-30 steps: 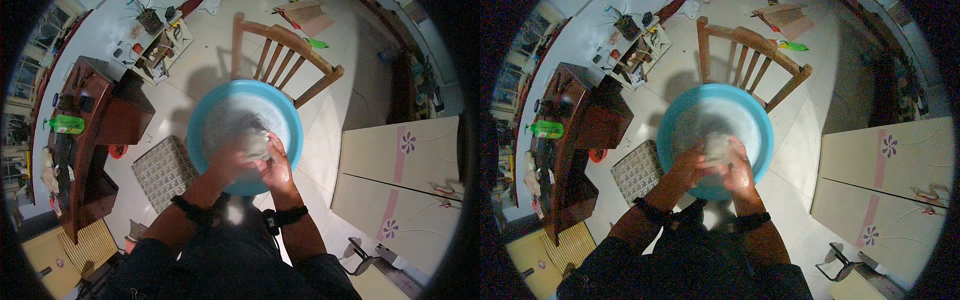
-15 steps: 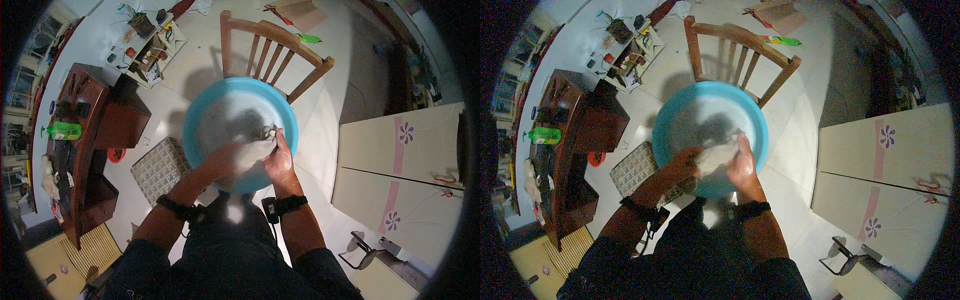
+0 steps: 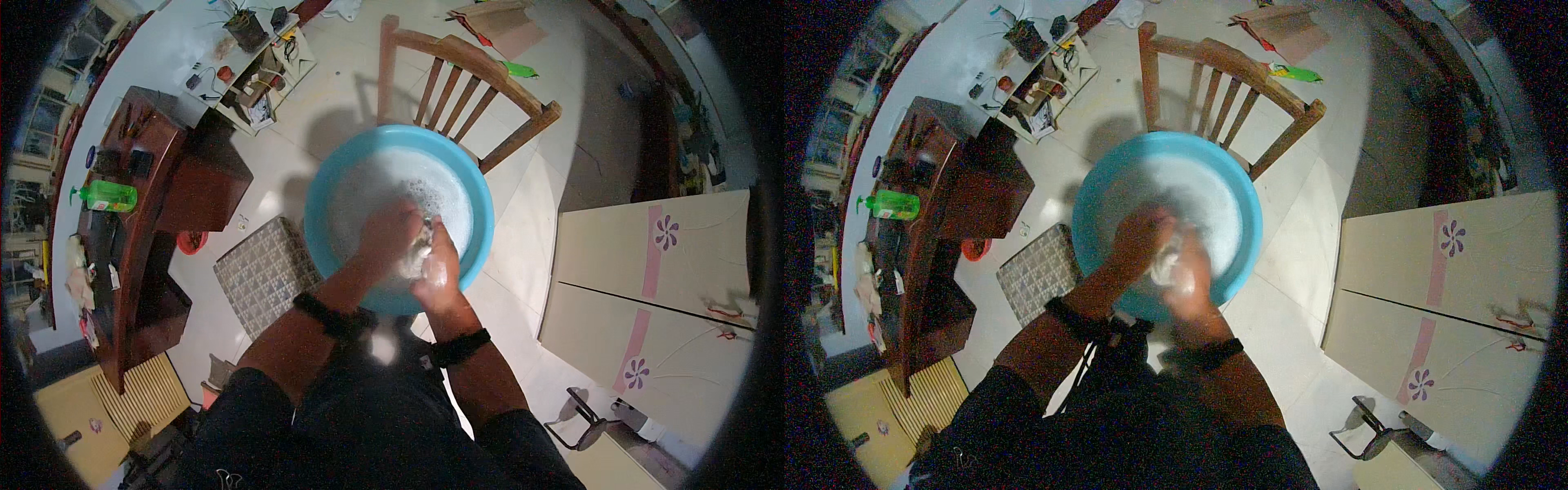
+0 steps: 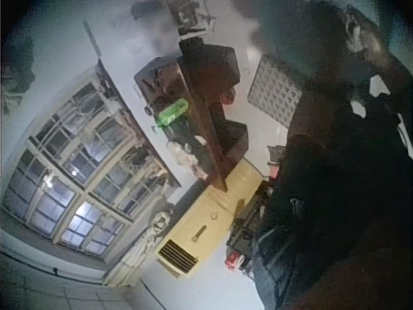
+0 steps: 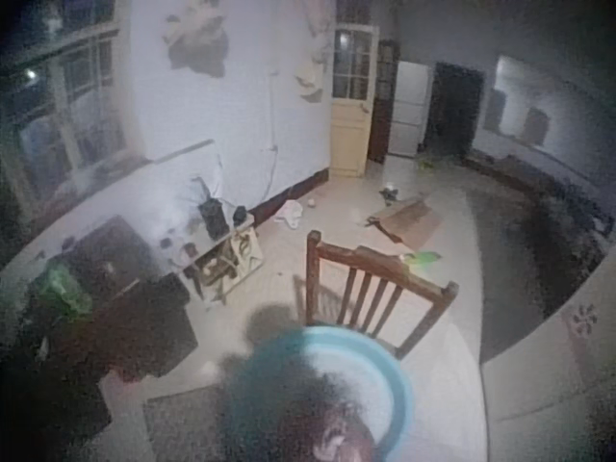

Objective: The person wipes a white closet door and the exterior of a floor-standing air conditioning unit with a cloth, periodically rinsing and wringing the cloth in a basin of soapy water.

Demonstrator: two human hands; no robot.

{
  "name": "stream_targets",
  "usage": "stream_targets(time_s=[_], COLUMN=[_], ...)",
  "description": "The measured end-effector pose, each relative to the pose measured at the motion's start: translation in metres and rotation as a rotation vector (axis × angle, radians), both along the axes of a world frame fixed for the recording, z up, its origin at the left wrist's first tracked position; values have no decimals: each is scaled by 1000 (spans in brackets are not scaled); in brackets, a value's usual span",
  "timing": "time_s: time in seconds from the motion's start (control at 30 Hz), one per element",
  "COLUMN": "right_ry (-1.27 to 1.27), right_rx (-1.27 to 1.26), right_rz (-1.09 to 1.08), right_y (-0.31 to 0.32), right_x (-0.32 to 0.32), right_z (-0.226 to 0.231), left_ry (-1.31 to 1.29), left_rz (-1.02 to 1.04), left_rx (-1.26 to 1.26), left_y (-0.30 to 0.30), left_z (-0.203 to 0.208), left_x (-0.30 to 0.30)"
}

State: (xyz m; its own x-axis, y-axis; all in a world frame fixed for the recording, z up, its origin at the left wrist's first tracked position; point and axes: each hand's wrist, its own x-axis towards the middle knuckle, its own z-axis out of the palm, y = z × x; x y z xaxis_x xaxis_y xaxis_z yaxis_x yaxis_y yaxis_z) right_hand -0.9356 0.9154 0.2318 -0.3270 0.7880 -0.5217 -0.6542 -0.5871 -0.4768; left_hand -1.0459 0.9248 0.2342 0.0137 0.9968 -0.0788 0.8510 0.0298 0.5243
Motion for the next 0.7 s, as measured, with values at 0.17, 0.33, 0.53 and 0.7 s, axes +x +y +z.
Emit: stream_targets(time_s=[0.17,0.33,0.53,0.7], right_ry=[-516,-15,-127,-221], right_rx=[400,201,67,68], right_rz=[245,-77,-5,-13], right_y=[4,-12,4,2], right_x=[48,5,-4,26], right_z=[-61,-49,-12,-68], left_ry=[70,-92,-425,116], left_rz=[-4,-56,14,-115], left_rx=[572,108,494,102], left_y=[-16,1,-13,4], left_z=[35,4,-29,5], left_x=[47,8,16,24])
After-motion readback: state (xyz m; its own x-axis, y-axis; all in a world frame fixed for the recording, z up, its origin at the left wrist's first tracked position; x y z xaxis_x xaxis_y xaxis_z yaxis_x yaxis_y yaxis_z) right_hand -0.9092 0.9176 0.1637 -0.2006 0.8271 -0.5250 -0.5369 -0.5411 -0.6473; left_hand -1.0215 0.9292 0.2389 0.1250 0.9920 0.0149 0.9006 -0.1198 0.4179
